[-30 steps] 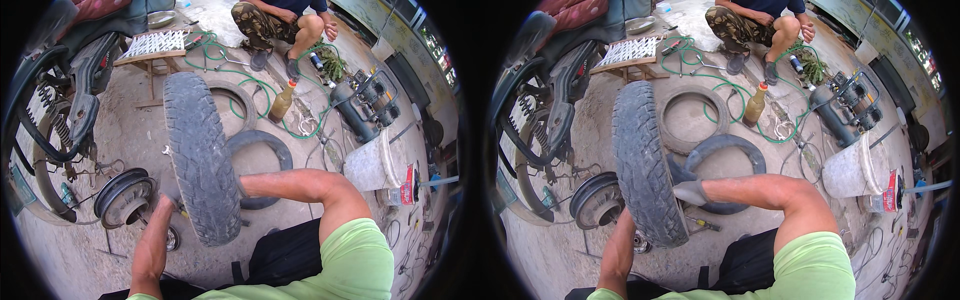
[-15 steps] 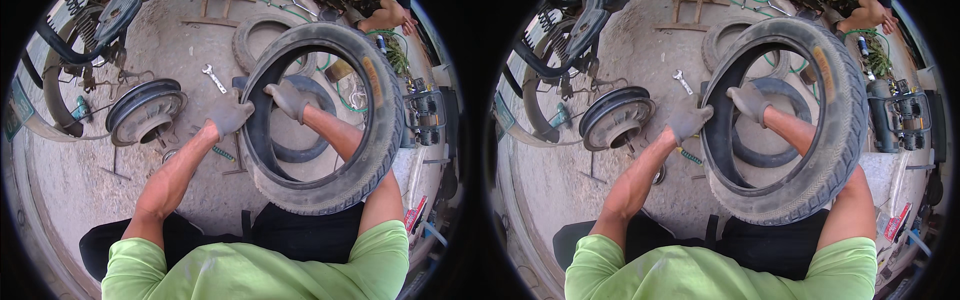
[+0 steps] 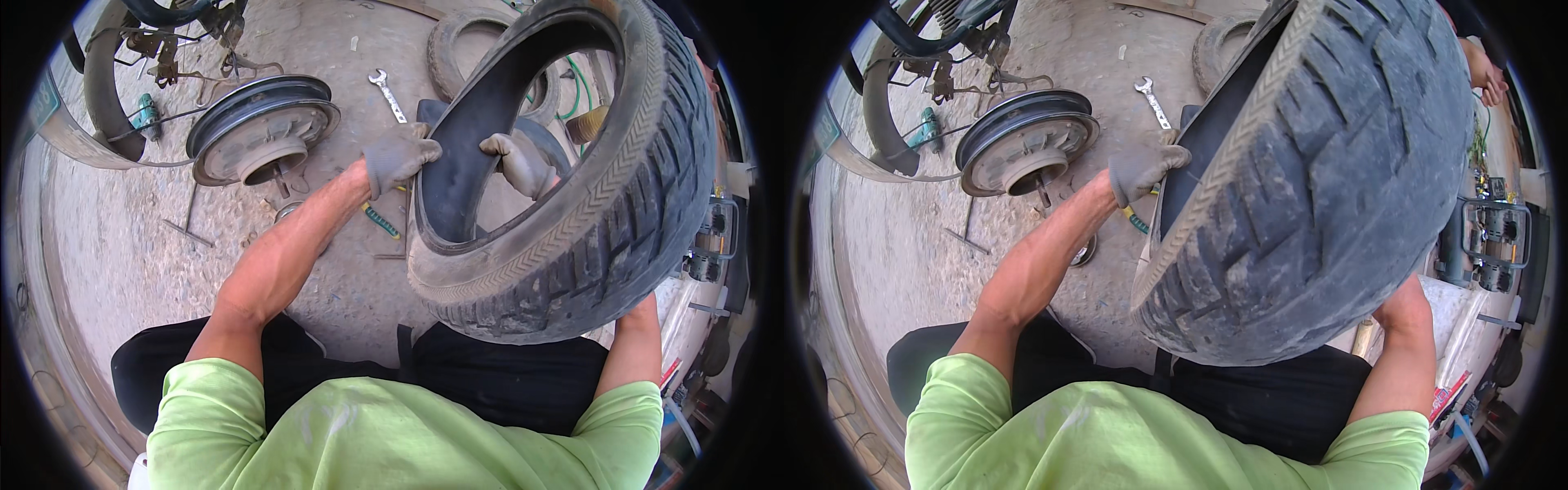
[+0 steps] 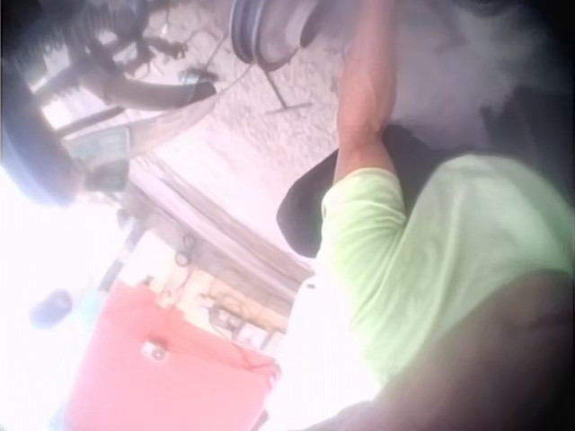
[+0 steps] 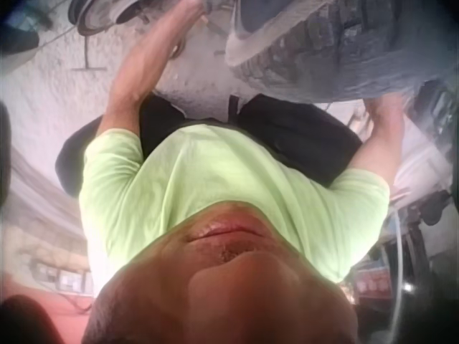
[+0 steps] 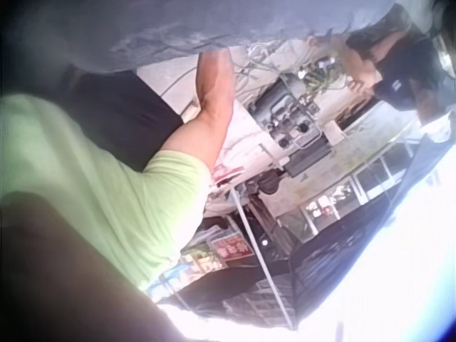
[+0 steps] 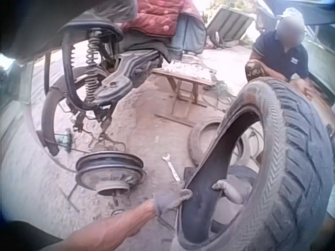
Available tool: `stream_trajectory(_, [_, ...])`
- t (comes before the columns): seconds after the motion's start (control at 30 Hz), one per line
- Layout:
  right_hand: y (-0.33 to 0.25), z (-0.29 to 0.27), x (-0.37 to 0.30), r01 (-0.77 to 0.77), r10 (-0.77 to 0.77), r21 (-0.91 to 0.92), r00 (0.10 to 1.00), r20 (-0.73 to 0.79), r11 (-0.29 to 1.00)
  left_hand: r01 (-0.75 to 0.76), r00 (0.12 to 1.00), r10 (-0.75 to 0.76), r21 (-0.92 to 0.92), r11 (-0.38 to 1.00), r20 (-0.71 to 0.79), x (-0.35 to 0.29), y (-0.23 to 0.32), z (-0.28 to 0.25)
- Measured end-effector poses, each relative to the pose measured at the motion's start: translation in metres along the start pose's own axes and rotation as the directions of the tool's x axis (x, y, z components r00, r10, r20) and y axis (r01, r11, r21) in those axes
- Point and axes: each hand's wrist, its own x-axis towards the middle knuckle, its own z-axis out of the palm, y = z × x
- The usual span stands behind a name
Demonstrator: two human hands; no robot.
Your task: The person removes a tire from a scooter wheel using a screwdriver and tire levers. They pry the tire bead off the rim, pull out the inner tube, and separate the tire from the rim.
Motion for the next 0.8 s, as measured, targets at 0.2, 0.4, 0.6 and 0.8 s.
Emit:
stream_trajectory(0.2, [-0.001, 0.003, -0.018, 0.098, -0.099, -0.140, 0.995, -0.005, 0.985, 0.071, 0.988, -0.021, -0.335, 0.940, 0.151, 0.009, -0.003, -0.005])
stream_trajectory(0.4, [-0.038, 0.039, -0.016, -0.050, 0.047, -0.161, 0.999, -0.022, 0.986, 0.218, 0.976, -0.200, -0.423, 0.879, 0.086, -0.018, -0.004, -0.035])
stream_trajectory(0.6, [-0.040, 0.041, -0.021, -0.042, 0.039, -0.099, 0.999, -0.027, 0.994, 0.305, 0.949, -0.195, -0.567, 0.765, 0.248, -0.030, 0.025, -0.022])
stream_trajectory(0.8, [-0.041, 0.041, -0.023, -0.002, 0.002, -0.033, 1.000, 0.002, 0.999, 0.184, 0.961, -0.024, -0.572, 0.799, 0.276, -0.030, 0.023, -0.025])
